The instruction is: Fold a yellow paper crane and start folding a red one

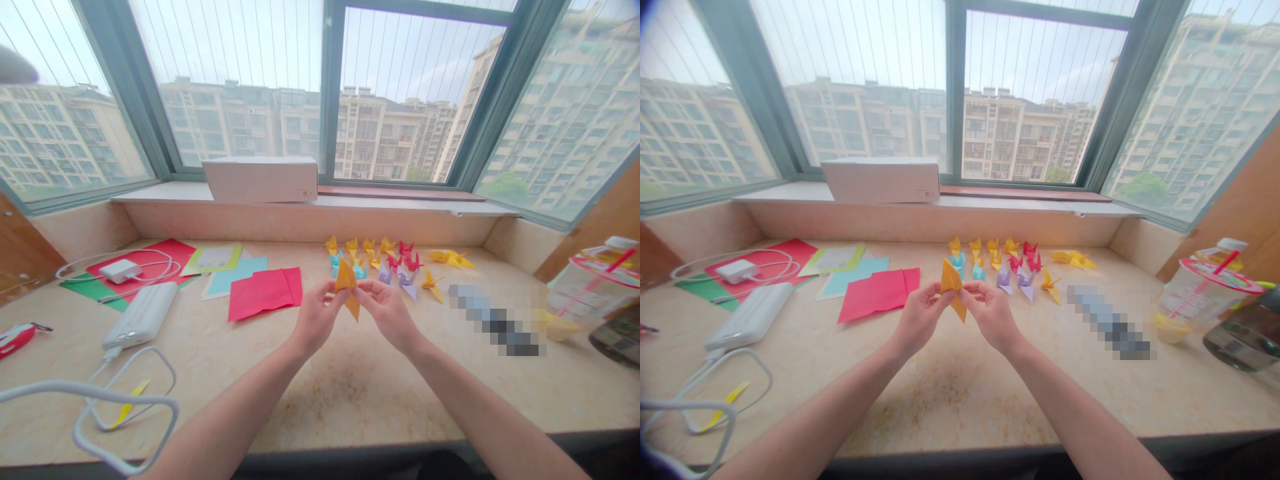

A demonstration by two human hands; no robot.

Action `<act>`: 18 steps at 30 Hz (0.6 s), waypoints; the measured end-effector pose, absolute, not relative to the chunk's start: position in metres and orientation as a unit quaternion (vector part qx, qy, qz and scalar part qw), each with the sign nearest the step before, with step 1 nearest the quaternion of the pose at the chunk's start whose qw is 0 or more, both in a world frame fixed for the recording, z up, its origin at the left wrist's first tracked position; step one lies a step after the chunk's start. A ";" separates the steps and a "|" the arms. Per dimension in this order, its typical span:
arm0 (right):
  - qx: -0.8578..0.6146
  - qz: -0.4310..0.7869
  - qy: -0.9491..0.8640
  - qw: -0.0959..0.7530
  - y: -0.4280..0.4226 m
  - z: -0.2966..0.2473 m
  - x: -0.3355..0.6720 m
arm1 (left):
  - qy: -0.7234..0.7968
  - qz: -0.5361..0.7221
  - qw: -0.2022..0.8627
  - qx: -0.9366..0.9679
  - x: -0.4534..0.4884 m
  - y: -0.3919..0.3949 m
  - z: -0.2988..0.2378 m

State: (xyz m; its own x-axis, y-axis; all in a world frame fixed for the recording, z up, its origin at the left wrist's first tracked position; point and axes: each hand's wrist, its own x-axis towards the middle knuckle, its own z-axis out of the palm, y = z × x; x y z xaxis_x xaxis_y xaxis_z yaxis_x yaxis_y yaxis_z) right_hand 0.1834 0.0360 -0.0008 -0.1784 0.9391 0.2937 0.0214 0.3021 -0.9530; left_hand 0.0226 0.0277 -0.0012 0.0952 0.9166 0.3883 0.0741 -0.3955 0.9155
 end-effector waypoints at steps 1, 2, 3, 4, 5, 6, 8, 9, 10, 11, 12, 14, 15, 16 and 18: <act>-0.384 0.449 -0.623 0.512 0.036 0.000 0.183 | 0.391 0.545 0.389 0.632 0.022 0.028 -0.001; -0.380 0.453 -0.624 0.511 0.035 0.001 0.183 | 0.391 0.546 0.391 0.630 0.022 0.028 -0.001; -0.374 0.458 -0.625 0.511 0.034 0.003 0.183 | 0.392 0.549 0.394 0.625 0.022 0.028 -0.001; -0.367 0.464 -0.626 0.509 0.034 0.004 0.183 | 0.392 0.554 0.400 0.616 0.023 0.028 -0.001; -0.361 0.469 -0.626 0.507 0.033 0.006 0.183 | 0.394 0.562 0.406 0.604 0.023 0.028 0.000; -0.357 0.474 -0.625 0.507 0.033 0.007 0.182 | 0.394 0.570 0.414 0.591 0.024 0.027 0.000; -0.356 0.482 -0.619 0.508 0.033 0.008 0.182 | 0.390 0.584 0.427 0.570 0.025 0.026 0.001; -0.356 0.487 -0.613 0.510 0.033 0.009 0.182 | 0.386 0.587 0.431 0.566 0.025 0.024 0.003; -0.356 0.493 -0.607 0.512 0.034 0.009 0.183 | 0.380 0.589 0.434 0.567 0.025 0.023 0.004; -0.356 0.499 -0.600 0.514 0.035 0.009 0.183 | 0.373 0.589 0.436 0.570 0.026 0.022 0.006; -0.355 0.503 -0.594 0.518 0.035 0.009 0.184 | 0.365 0.588 0.439 0.574 0.026 0.021 0.007; -0.355 0.507 -0.581 0.529 0.036 0.009 0.186 | 0.342 0.588 0.451 0.578 0.027 0.019 0.010; -0.354 0.506 -0.575 0.536 0.036 0.009 0.186 | 0.328 0.589 0.460 0.578 0.027 0.019 0.010; -0.354 0.506 -0.571 0.541 0.036 0.009 0.187 | 0.316 0.589 0.470 0.577 0.027 0.019 0.010; -0.352 0.504 -0.564 0.551 0.036 0.009 0.187 | 0.303 0.587 0.485 0.573 0.027 0.020 0.010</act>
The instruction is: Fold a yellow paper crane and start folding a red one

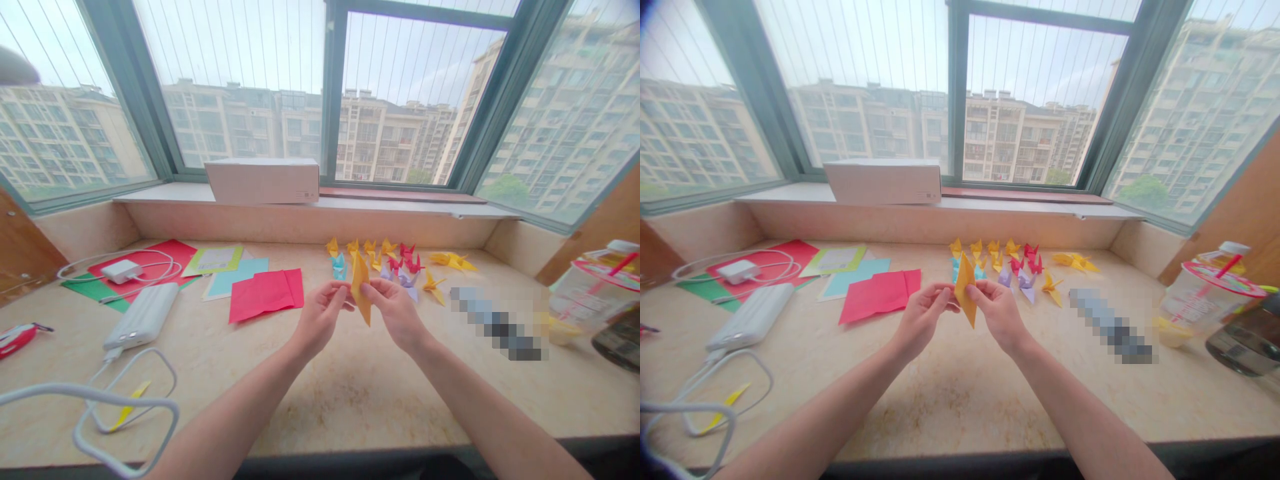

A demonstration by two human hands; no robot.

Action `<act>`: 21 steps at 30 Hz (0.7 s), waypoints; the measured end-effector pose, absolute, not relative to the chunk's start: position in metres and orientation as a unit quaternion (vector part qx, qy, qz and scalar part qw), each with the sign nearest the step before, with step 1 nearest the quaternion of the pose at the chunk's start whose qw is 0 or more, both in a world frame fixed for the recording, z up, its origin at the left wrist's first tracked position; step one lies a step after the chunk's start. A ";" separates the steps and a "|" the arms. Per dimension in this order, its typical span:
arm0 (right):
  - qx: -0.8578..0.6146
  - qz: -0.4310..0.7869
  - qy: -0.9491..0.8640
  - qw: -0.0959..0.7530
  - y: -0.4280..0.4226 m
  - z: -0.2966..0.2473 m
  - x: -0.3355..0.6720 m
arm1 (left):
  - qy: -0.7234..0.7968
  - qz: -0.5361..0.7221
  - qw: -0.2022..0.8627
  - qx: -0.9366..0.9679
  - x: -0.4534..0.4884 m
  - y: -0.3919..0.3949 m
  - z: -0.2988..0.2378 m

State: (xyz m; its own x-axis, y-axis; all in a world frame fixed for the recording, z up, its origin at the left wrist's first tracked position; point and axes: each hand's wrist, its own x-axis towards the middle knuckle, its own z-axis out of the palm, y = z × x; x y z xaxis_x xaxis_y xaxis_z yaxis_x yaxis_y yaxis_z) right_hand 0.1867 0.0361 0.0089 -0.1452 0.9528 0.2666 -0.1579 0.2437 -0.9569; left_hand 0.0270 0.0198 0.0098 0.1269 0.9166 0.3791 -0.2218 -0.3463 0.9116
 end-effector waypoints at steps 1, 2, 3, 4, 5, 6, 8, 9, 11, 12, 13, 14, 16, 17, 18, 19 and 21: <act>-0.351 0.502 -0.562 0.556 0.036 0.009 0.186 | 0.302 0.587 0.490 0.570 0.027 0.020 0.009; -0.349 0.499 -0.561 0.561 0.035 0.009 0.186 | 0.302 0.586 0.495 0.566 0.027 0.020 0.008; -0.348 0.496 -0.560 0.565 0.035 0.008 0.185 | 0.302 0.586 0.500 0.562 0.027 0.020 0.007; -0.349 0.490 -0.560 0.569 0.034 0.008 0.184 | 0.301 0.586 0.507 0.556 0.027 0.020 0.007; -0.350 0.484 -0.562 0.572 0.034 0.008 0.184 | 0.299 0.587 0.515 0.549 0.027 0.020 0.006; -0.352 0.478 -0.565 0.573 0.033 0.007 0.183 | 0.296 0.588 0.522 0.543 0.027 0.020 0.005; -0.358 0.462 -0.572 0.576 0.032 0.006 0.181 | 0.291 0.591 0.534 0.530 0.028 0.020 0.005; -0.359 0.455 -0.576 0.577 0.032 0.005 0.181 | 0.290 0.593 0.539 0.523 0.029 0.020 0.004; -0.359 0.445 -0.583 0.578 0.032 0.002 0.180 | 0.288 0.595 0.547 0.513 0.030 0.019 0.004; -0.359 0.440 -0.586 0.579 0.032 0.001 0.180 | 0.289 0.596 0.550 0.509 0.031 0.019 0.004; -0.360 0.432 -0.590 0.580 0.032 -0.001 0.179 | 0.290 0.597 0.552 0.506 0.031 0.018 0.004; -0.363 0.423 -0.593 0.581 0.033 -0.002 0.179 | 0.291 0.598 0.552 0.503 0.032 0.018 0.004; -0.372 0.400 -0.601 0.583 0.033 -0.005 0.178 | 0.293 0.600 0.553 0.499 0.033 0.018 0.004; -0.377 0.389 -0.606 0.583 0.033 -0.006 0.177 | 0.294 0.600 0.553 0.499 0.033 0.017 0.004; -0.382 0.378 -0.609 0.583 0.032 -0.007 0.177 | 0.294 0.600 0.553 0.498 0.033 0.017 0.004; -0.387 0.368 -0.613 0.582 0.032 -0.007 0.177 | 0.295 0.600 0.552 0.499 0.034 0.017 0.003; -0.401 0.345 -0.617 0.582 0.030 -0.005 0.176 | 0.295 0.599 0.549 0.503 0.034 0.016 0.004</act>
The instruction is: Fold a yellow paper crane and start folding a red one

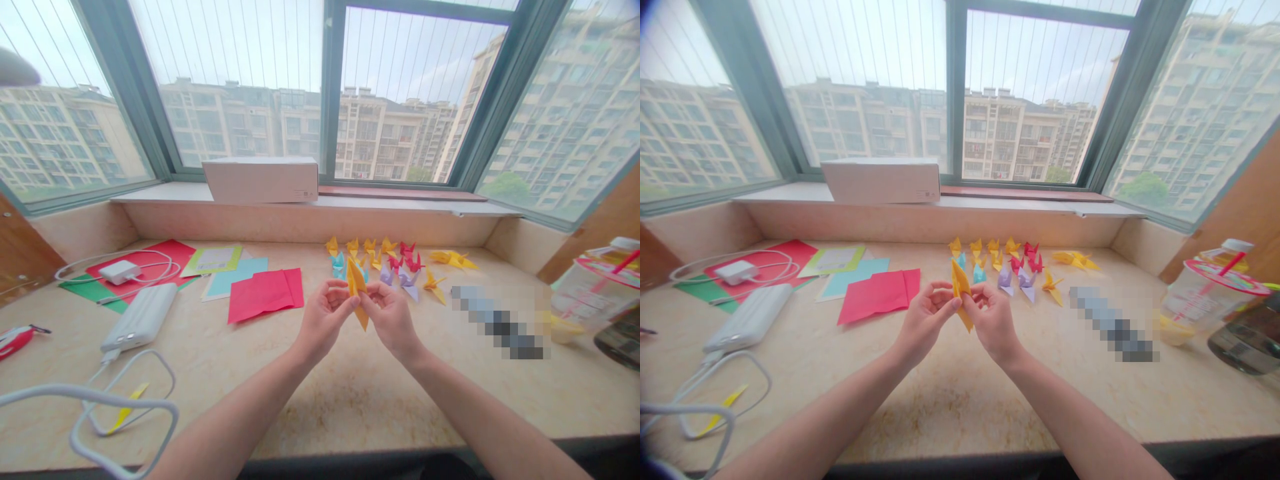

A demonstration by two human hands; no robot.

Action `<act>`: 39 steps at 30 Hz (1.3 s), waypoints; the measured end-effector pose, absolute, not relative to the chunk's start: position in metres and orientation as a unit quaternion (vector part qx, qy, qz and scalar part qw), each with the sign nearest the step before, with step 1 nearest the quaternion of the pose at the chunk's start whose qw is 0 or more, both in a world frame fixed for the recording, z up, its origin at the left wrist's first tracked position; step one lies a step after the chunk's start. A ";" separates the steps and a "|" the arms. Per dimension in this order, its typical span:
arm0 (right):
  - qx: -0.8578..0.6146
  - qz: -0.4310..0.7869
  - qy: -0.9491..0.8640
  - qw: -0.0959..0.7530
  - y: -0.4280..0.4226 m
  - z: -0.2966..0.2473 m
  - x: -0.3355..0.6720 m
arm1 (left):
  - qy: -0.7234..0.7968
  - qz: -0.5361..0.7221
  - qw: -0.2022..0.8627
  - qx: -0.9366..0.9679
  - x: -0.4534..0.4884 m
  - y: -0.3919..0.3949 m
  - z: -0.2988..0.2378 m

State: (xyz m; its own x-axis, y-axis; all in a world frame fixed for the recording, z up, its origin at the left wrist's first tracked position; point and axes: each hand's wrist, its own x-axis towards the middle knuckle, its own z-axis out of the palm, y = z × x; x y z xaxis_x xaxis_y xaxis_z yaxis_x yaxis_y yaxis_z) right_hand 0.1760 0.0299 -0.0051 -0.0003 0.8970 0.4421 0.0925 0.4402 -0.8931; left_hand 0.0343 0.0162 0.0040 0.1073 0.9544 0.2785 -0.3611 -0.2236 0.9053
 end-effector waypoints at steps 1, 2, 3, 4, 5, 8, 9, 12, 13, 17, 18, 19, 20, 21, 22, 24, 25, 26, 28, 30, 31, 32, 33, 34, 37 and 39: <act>-0.411 0.333 -0.616 0.584 0.029 -0.004 0.176 | 0.295 0.600 0.546 0.504 0.034 0.016 0.005; -0.421 0.322 -0.614 0.585 0.028 -0.002 0.176 | 0.293 0.602 0.543 0.506 0.035 0.015 0.006; -0.430 0.314 -0.611 0.586 0.027 0.000 0.176 | 0.290 0.604 0.541 0.509 0.035 0.014 0.007; -0.436 0.310 -0.608 0.586 0.026 0.001 0.176 | 0.287 0.605 0.537 0.513 0.035 0.013 0.008; -0.440 0.308 -0.607 0.586 0.025 0.003 0.176 | 0.284 0.606 0.533 0.517 0.035 0.012 0.009; -0.443 0.306 -0.610 0.581 0.024 0.005 0.177 | 0.282 0.605 0.521 0.532 0.034 0.012 0.010; -0.444 0.305 -0.611 0.580 0.024 0.006 0.177 | 0.280 0.604 0.521 0.534 0.034 0.012 0.010; -0.444 0.319 -0.607 0.577 0.024 0.004 0.177 | 0.271 0.605 0.524 0.535 0.033 0.014 0.009; -0.439 0.332 -0.604 0.577 0.025 0.003 0.177 | 0.270 0.605 0.525 0.534 0.033 0.014 0.008; -0.413 0.383 -0.591 0.577 0.025 0.001 0.177 | 0.287 0.601 0.525 0.530 0.033 0.014 0.008; -0.410 0.389 -0.590 0.576 0.025 0.002 0.177 | 0.293 0.601 0.524 0.529 0.033 0.014 0.008; -0.410 0.394 -0.590 0.573 0.025 0.002 0.177 | 0.299 0.602 0.521 0.527 0.033 0.013 0.008; -0.410 0.399 -0.591 0.569 0.025 0.003 0.177 | 0.304 0.603 0.517 0.526 0.033 0.013 0.008; -0.410 0.404 -0.593 0.563 0.024 0.004 0.177 | 0.309 0.605 0.514 0.524 0.033 0.012 0.008; -0.410 0.406 -0.595 0.559 0.024 0.004 0.176 | 0.313 0.607 0.511 0.522 0.034 0.011 0.008; -0.413 0.399 -0.599 0.558 0.023 0.004 0.176 | 0.319 0.610 0.508 0.517 0.035 0.010 0.008; -0.416 0.388 -0.601 0.562 0.022 0.003 0.175 | 0.322 0.612 0.505 0.516 0.035 0.010 0.008; -0.417 0.376 -0.604 0.565 0.022 0.002 0.174 | 0.325 0.615 0.501 0.515 0.035 0.010 0.008; -0.413 0.361 -0.608 0.573 0.021 0.001 0.173 | 0.327 0.619 0.494 0.515 0.036 0.009 0.008; -0.397 0.372 -0.606 0.580 0.020 0.000 0.172 | 0.323 0.620 0.495 0.515 0.037 0.009 0.009; -0.386 0.387 -0.600 0.584 0.019 0.001 0.171 | 0.321 0.619 0.498 0.515 0.037 0.009 0.009; -0.374 0.405 -0.593 0.587 0.019 0.001 0.171 | 0.317 0.619 0.501 0.515 0.037 0.009 0.009; -0.363 0.426 -0.585 0.587 0.018 0.002 0.171 | 0.314 0.620 0.501 0.515 0.037 0.010 0.009; -0.353 0.447 -0.577 0.585 0.018 0.004 0.171 | 0.311 0.623 0.501 0.514 0.037 0.010 0.009; -0.335 0.493 -0.560 0.576 0.018 0.007 0.171 | 0.300 0.629 0.498 0.515 0.037 0.010 0.010; -0.332 0.504 -0.554 0.574 0.018 0.008 0.171 | 0.302 0.631 0.495 0.515 0.037 0.010 0.010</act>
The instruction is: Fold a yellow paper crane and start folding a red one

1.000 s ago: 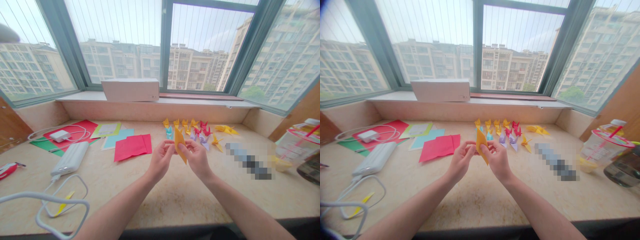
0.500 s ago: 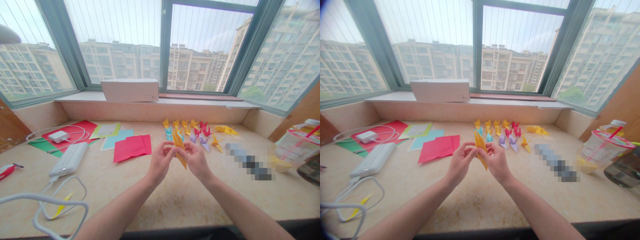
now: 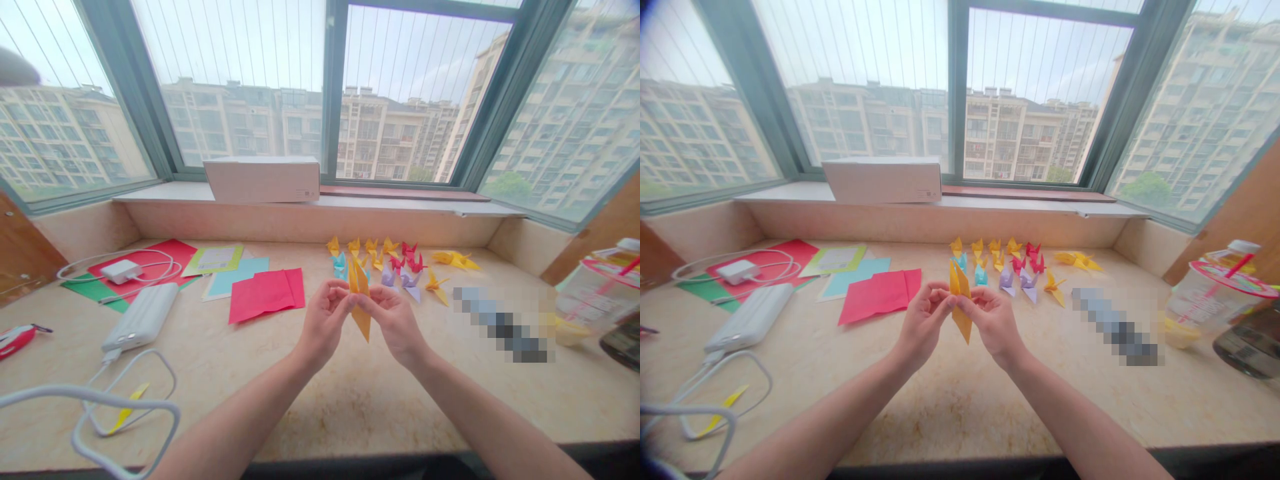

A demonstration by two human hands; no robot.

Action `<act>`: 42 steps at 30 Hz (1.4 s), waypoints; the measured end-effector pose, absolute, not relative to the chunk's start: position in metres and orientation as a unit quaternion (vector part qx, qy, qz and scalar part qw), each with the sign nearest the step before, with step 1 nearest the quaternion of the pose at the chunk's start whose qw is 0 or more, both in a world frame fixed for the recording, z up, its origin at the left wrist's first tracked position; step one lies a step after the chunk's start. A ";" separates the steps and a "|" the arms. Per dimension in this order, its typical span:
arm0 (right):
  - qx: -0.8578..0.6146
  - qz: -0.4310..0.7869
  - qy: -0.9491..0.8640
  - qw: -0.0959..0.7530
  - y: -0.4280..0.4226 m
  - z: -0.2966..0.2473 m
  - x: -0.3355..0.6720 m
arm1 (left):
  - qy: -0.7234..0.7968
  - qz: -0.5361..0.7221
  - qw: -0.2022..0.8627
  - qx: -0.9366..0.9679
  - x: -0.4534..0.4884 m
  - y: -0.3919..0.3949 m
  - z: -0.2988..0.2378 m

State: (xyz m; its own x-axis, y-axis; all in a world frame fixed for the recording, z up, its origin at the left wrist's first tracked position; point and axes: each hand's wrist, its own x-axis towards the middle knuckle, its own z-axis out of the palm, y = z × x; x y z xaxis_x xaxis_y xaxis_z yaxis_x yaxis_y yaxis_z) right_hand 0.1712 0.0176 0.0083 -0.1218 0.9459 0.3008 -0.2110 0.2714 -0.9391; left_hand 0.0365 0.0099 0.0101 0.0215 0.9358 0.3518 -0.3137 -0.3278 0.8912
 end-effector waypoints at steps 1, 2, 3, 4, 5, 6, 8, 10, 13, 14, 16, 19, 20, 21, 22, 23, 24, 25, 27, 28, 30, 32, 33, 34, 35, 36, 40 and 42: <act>-0.331 0.507 -0.554 0.572 0.018 0.009 0.171 | 0.304 0.632 0.494 0.515 0.037 0.010 0.010; -0.330 0.509 -0.555 0.570 0.018 0.009 0.171 | 0.306 0.632 0.493 0.514 0.036 0.010 0.011; -0.327 0.512 -0.557 0.567 0.018 0.010 0.171 | 0.308 0.633 0.492 0.512 0.036 0.010 0.011; -0.323 0.515 -0.559 0.564 0.018 0.010 0.172 | 0.309 0.636 0.491 0.510 0.036 0.010 0.011; -0.319 0.518 -0.562 0.560 0.018 0.011 0.172 | 0.311 0.638 0.488 0.507 0.036 0.010 0.010; -0.316 0.519 -0.567 0.555 0.018 0.012 0.172 | 0.314 0.642 0.484 0.505 0.035 0.011 0.010; -0.315 0.517 -0.583 0.542 0.017 0.014 0.172 | 0.324 0.648 0.473 0.501 0.034 0.012 0.010; -0.320 0.507 -0.600 0.529 0.017 0.016 0.172 | 0.336 0.652 0.463 0.498 0.033 0.014 0.009; -0.329 0.497 -0.603 0.531 0.016 0.015 0.171 | 0.349 0.650 0.452 0.501 0.032 0.014 0.009; -0.332 0.497 -0.597 0.535 0.016 0.014 0.170 | 0.352 0.649 0.450 0.503 0.032 0.014 0.009; -0.339 0.499 -0.582 0.545 0.017 0.012 0.170 | 0.355 0.646 0.443 0.510 0.031 0.013 0.009; -0.347 0.507 -0.563 0.553 0.019 0.011 0.171 | 0.349 0.644 0.434 0.524 0.032 0.012 0.008; -0.350 0.507 -0.559 0.555 0.020 0.011 0.171 | 0.343 0.641 0.438 0.529 0.032 0.012 0.008; -0.352 0.506 -0.558 0.555 0.020 0.012 0.172 | 0.335 0.636 0.446 0.534 0.033 0.012 0.007; -0.354 0.503 -0.560 0.555 0.021 0.012 0.173 | 0.328 0.632 0.454 0.536 0.033 0.012 0.007; -0.353 0.499 -0.565 0.554 0.021 0.013 0.174 | 0.324 0.628 0.460 0.537 0.034 0.012 0.006; -0.352 0.493 -0.573 0.552 0.021 0.014 0.174 | 0.323 0.628 0.463 0.536 0.034 0.013 0.006; -0.349 0.485 -0.585 0.549 0.020 0.014 0.174 | 0.326 0.630 0.461 0.532 0.033 0.014 0.006; -0.347 0.460 -0.614 0.539 0.019 0.014 0.174 | 0.336 0.640 0.456 0.519 0.033 0.015 0.005; -0.348 0.448 -0.625 0.535 0.019 0.014 0.174 | 0.340 0.644 0.455 0.512 0.032 0.016 0.005; -0.353 0.437 -0.632 0.534 0.019 0.012 0.174 | 0.346 0.648 0.460 0.498 0.032 0.017 0.006; -0.358 0.443 -0.618 0.542 0.020 0.009 0.174 | 0.351 0.647 0.466 0.491 0.032 0.016 0.007; -0.360 0.449 -0.609 0.547 0.021 0.008 0.174 | 0.353 0.645 0.468 0.489 0.032 0.016 0.008; -0.362 0.454 -0.601 0.550 0.022 0.007 0.174 | 0.357 0.643 0.470 0.489 0.032 0.015 0.008; -0.363 0.458 -0.594 0.553 0.023 0.006 0.174 | 0.362 0.638 0.471 0.489 0.032 0.015 0.009; -0.364 0.461 -0.591 0.554 0.023 0.005 0.174 | 0.365 0.634 0.473 0.491 0.032 0.015 0.009; -0.364 0.458 -0.598 0.548 0.022 0.005 0.173 | 0.370 0.625 0.482 0.490 0.031 0.016 0.010; -0.363 0.443 -0.614 0.543 0.021 0.005 0.172 | 0.369 0.627 0.484 0.487 0.031 0.017 0.009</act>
State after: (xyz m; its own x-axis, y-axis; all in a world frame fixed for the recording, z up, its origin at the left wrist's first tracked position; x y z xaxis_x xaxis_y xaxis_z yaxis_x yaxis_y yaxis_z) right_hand 0.1724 0.0208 0.0054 -0.1458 0.9270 0.3455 -0.0349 0.3442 -0.9383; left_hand 0.0307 0.0168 0.0088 -0.0588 0.9655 0.2538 -0.2477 -0.2604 0.9332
